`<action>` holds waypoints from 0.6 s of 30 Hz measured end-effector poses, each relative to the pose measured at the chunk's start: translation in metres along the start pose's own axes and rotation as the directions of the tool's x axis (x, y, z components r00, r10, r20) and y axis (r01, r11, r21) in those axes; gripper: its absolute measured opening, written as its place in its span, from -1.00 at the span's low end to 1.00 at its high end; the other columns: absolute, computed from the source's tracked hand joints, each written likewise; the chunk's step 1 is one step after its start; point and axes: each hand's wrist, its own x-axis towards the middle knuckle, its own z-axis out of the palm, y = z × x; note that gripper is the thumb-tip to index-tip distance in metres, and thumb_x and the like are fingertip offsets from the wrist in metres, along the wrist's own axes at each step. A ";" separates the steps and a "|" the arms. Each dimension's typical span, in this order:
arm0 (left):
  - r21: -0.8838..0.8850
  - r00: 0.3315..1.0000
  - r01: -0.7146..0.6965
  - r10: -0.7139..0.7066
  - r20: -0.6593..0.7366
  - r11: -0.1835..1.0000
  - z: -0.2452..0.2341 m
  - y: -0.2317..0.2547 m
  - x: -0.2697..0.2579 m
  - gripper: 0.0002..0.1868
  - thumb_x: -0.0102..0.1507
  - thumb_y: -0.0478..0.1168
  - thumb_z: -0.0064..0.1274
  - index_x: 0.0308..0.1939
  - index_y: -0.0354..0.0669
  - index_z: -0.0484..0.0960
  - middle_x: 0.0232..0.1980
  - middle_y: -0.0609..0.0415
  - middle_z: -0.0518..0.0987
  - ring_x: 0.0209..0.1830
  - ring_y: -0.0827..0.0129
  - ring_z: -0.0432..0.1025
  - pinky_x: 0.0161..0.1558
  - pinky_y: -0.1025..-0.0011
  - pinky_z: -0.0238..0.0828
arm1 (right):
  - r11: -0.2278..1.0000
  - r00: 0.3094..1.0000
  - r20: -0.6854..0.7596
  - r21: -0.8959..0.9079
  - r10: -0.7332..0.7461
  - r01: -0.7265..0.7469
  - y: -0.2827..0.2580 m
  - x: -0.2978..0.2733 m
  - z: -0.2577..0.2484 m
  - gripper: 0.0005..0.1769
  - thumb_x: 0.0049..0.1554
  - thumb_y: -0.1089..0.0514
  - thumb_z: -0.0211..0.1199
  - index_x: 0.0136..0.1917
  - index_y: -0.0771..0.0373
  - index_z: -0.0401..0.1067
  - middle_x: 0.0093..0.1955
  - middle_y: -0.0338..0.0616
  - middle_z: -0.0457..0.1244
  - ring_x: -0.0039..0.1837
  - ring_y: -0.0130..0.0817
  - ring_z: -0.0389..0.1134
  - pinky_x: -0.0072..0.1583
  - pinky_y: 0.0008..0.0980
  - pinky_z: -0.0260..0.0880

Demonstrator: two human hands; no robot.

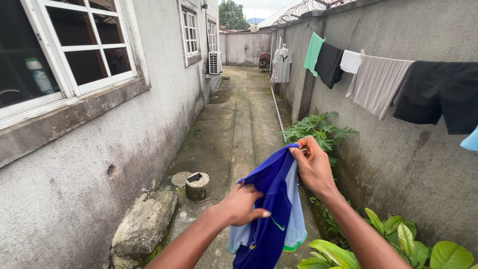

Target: Washing a blue shirt and black shorts in buckets of water and hanging them on a clothesline in an outdoor alley.

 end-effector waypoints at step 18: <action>0.383 0.825 -0.372 0.490 -0.282 0.846 -0.099 -0.091 0.087 -0.50 0.19 -0.20 0.23 0.21 -0.14 0.54 -0.01 -0.11 0.45 -0.22 0.06 0.43 -0.13 0.19 0.41 | 0.990 0.986 0.083 -0.018 0.143 -0.142 0.074 0.123 -0.004 -0.79 0.23 0.09 0.23 -0.01 0.28 0.40 -0.24 -0.37 0.30 -0.21 -0.65 0.22 -0.16 -0.53 0.25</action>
